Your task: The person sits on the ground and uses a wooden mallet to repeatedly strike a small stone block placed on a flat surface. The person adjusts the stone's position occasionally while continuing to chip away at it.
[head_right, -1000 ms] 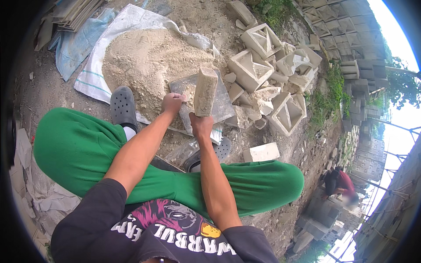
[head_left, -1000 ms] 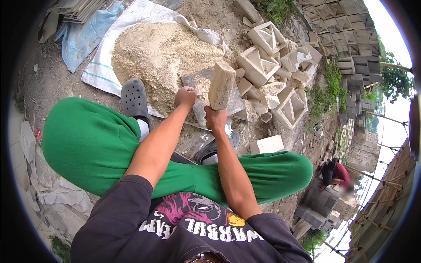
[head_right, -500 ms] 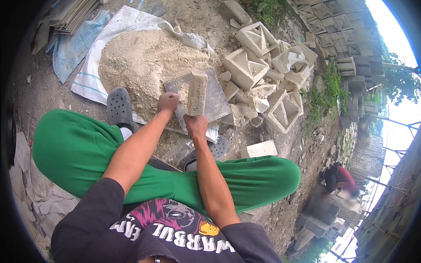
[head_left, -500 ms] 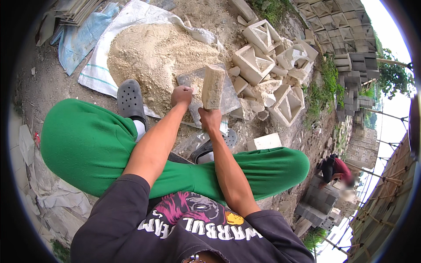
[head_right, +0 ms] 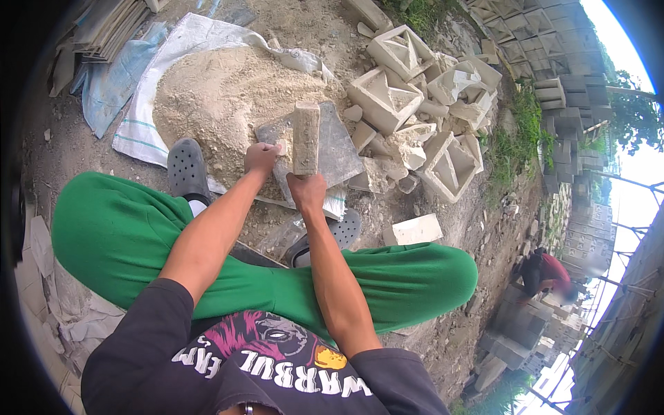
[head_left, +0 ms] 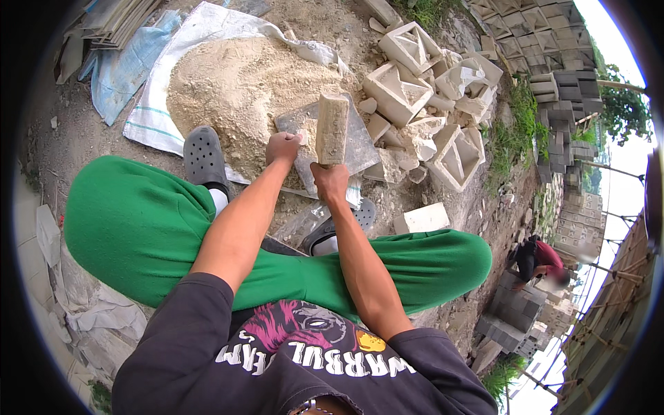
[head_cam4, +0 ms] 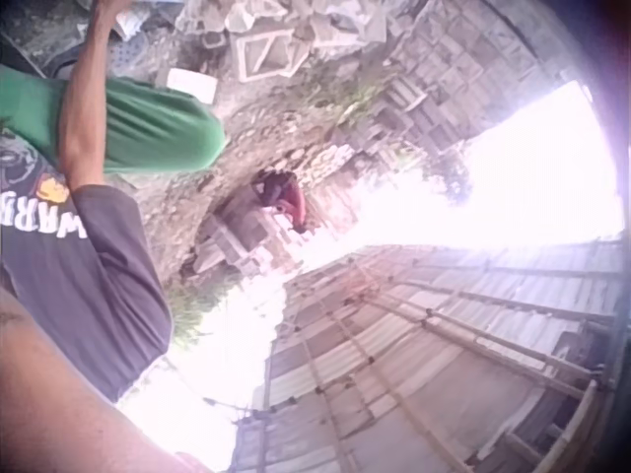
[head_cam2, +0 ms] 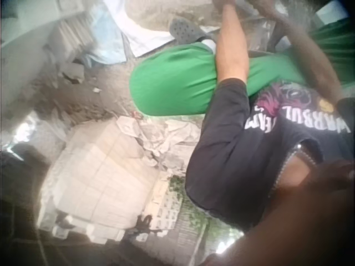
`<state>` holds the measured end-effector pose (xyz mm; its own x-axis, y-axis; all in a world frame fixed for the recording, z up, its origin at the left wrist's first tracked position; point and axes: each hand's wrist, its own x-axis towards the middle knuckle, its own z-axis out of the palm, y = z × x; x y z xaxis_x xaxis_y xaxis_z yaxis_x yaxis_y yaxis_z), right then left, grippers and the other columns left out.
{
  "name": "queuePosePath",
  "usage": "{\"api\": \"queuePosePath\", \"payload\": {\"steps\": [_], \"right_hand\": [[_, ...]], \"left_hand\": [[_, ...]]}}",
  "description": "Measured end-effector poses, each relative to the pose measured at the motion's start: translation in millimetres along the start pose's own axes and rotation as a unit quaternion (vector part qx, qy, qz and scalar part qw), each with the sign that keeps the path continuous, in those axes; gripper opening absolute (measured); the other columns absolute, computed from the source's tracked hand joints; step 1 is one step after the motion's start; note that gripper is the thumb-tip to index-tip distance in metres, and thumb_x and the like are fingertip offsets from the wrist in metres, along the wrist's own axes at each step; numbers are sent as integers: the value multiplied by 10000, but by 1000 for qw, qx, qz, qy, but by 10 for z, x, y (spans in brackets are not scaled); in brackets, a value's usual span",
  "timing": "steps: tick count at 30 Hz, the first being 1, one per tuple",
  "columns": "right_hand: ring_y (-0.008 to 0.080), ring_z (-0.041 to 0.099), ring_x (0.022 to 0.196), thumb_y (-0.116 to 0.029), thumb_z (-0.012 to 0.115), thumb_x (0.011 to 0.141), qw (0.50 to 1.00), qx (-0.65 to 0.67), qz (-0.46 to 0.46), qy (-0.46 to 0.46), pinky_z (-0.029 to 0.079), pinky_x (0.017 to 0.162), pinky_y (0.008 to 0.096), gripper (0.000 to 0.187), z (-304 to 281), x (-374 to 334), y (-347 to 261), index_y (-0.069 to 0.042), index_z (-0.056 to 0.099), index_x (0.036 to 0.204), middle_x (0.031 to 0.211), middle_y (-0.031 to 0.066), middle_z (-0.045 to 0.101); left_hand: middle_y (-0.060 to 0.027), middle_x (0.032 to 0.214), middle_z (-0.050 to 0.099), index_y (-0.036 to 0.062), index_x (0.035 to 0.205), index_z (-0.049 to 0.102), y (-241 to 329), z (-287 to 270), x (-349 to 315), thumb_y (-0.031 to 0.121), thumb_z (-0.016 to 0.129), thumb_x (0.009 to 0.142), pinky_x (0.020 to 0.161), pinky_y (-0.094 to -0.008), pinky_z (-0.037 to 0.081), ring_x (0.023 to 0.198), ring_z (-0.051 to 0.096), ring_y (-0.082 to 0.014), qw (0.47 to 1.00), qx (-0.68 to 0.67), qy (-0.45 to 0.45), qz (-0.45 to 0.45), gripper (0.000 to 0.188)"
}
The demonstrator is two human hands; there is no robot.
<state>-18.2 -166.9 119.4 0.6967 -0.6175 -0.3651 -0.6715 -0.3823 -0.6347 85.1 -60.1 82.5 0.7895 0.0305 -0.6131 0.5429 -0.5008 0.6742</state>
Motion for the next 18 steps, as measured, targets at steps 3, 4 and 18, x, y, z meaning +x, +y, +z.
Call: {"api": "queuePosePath", "payload": {"steps": [3,4,18], "right_hand": [[196,652,530,-258,731,723,995,-47,59,-71,535,537,365,312,163,11,310,44,691,791,672,154,681],[193,651,527,-253,732,727,994,-14,74,-78,532,526,357,307,137,34,316,43,687,796,669,144,677],[369,729,724,-292,736,716,990,-90,80,-78,575,682,421,397,143,68,344,41,722,930,745,197,723]], "left_hand": [[-102,904,753,97,898,772,79,23,-50,381,761,837,774,-407,526,854,711,-294,1000,2,18,-20,291],[-102,906,753,97,897,772,62,18,-43,384,764,835,775,-406,526,854,711,-293,1000,1,19,-15,293],[-121,882,749,87,909,769,51,74,5,368,765,830,758,-394,525,826,711,-289,1000,-4,17,-6,292]]}}
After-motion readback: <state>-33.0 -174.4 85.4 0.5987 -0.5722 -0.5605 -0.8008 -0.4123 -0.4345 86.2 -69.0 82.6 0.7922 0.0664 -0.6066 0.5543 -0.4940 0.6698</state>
